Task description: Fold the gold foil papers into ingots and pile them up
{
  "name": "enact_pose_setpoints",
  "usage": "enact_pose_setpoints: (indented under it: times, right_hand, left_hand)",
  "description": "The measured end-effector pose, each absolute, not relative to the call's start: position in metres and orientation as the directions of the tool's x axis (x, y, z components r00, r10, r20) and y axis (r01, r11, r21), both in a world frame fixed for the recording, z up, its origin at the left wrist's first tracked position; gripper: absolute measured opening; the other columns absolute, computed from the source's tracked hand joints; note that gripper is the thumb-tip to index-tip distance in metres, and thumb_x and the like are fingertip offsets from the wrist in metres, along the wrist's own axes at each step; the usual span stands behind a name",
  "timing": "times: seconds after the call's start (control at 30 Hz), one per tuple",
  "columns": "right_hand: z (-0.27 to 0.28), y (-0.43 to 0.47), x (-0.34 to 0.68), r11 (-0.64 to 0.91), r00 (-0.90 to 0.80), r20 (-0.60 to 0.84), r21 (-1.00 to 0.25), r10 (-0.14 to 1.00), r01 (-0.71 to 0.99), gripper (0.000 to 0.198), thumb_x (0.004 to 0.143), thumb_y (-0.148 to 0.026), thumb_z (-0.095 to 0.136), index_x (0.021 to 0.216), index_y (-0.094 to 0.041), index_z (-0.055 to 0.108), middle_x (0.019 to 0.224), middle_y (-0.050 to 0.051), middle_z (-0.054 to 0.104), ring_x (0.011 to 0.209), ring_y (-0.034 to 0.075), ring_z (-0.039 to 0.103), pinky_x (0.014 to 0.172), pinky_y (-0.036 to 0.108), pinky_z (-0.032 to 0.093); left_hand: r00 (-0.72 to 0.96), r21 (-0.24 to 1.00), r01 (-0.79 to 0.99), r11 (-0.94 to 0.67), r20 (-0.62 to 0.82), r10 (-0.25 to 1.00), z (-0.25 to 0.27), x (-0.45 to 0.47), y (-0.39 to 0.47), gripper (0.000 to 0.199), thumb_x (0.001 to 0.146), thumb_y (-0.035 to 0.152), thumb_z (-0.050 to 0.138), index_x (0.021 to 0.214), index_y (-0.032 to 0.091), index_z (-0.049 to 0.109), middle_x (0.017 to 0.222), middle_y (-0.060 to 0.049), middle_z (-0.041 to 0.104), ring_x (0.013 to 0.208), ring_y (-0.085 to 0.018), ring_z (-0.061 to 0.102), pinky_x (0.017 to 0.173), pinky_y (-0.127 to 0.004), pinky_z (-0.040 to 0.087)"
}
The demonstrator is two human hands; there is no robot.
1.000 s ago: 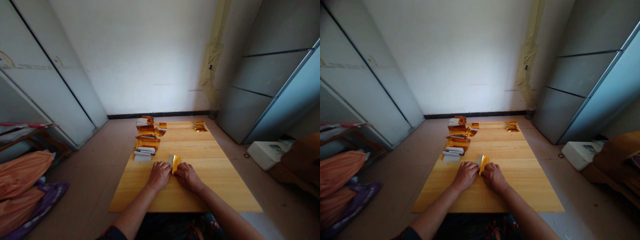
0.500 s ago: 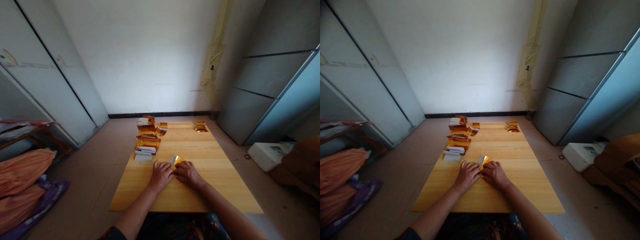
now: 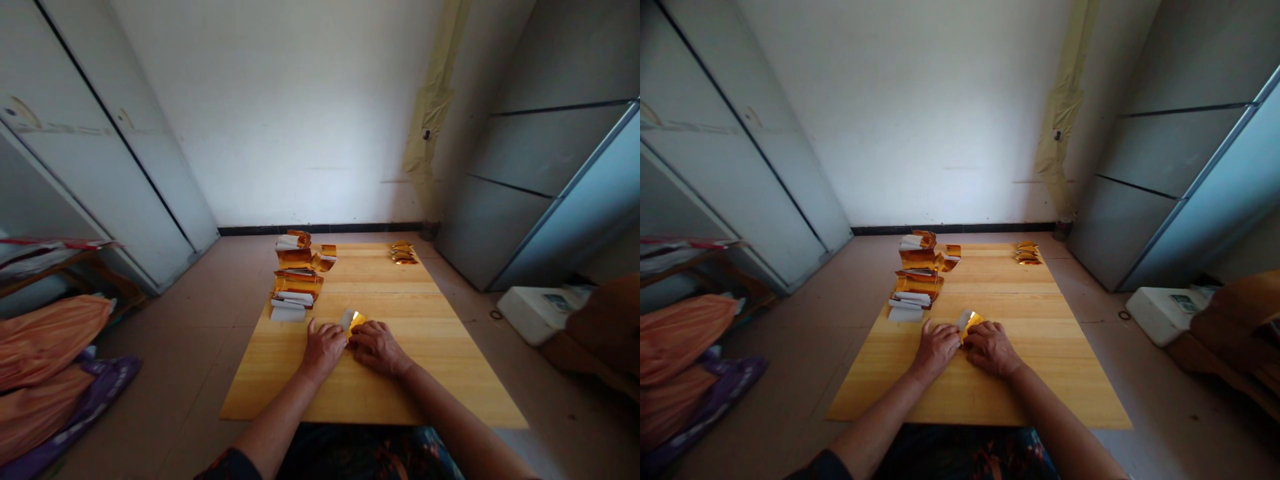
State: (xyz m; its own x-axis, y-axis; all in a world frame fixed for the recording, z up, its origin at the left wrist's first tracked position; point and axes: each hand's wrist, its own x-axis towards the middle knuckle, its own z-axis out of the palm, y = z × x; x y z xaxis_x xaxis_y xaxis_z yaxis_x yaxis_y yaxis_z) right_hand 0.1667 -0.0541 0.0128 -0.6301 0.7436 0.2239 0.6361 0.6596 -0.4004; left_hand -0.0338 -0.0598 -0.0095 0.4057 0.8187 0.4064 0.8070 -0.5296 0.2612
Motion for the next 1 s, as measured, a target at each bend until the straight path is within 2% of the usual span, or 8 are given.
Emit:
enact_pose_setpoints:
  times: [0.27, 0.5, 0.7, 1.0]
  right_hand:
    - [0.005, -0.052, 0.166, 0.667, -0.606, 0.283, -0.378, 0.744, 0.643, 0.02, 0.088, -0.031, 0.053, 0.103, -0.029, 0.066, 0.111, 0.004, 0.064, 0.101, 0.019, 0.051, 0.089, 0.036, 0.032]
    - [0.002, -0.05, 0.161, 0.648, -0.57, 0.308, -0.352, 0.762, 0.676, 0.017, 0.09, -0.033, 0.052, 0.091, -0.029, 0.069, 0.104, 0.003, 0.066, 0.096, 0.019, 0.052, 0.085, 0.035, 0.032]
    - [0.0, -0.045, 0.153, 0.59, -0.512, 0.295, -0.37, 0.807, 0.717, 0.016, 0.09, -0.027, 0.052, 0.085, -0.024, 0.067, 0.099, 0.003, 0.066, 0.093, 0.018, 0.052, 0.082, 0.033, 0.033]
    - [-0.002, -0.041, 0.142, 0.487, -0.431, 0.226, -0.366, 0.873, 0.793, 0.014, 0.089, -0.024, 0.05, 0.082, -0.019, 0.061, 0.091, 0.005, 0.062, 0.088, 0.017, 0.051, 0.078, 0.028, 0.034]
  left_hand:
    - [0.391, 0.293, 0.808, -0.51, 0.38, 0.838, -0.008, -0.034, -0.06, 0.01, 0.087, 0.022, 0.054, 0.087, 0.027, 0.062, 0.105, 0.003, 0.068, 0.102, -0.016, 0.057, 0.108, -0.054, 0.014]
    - [0.48, 0.292, 0.764, -0.575, 0.339, 0.809, -0.002, -0.043, -0.063, 0.017, 0.086, 0.017, 0.051, 0.091, 0.028, 0.062, 0.115, 0.001, 0.064, 0.112, -0.018, 0.053, 0.109, -0.056, 0.011]
    - [0.559, 0.266, 0.731, -0.628, 0.293, 0.776, 0.001, -0.052, -0.063, 0.026, 0.084, 0.013, 0.047, 0.098, 0.028, 0.063, 0.123, -0.002, 0.06, 0.118, -0.02, 0.049, 0.111, -0.055, 0.011]
    - [0.561, 0.332, 0.732, -0.595, 0.201, 0.803, -0.002, -0.059, -0.063, 0.032, 0.08, 0.01, 0.046, 0.102, 0.028, 0.061, 0.131, -0.002, 0.054, 0.124, -0.021, 0.044, 0.107, -0.059, 0.014]
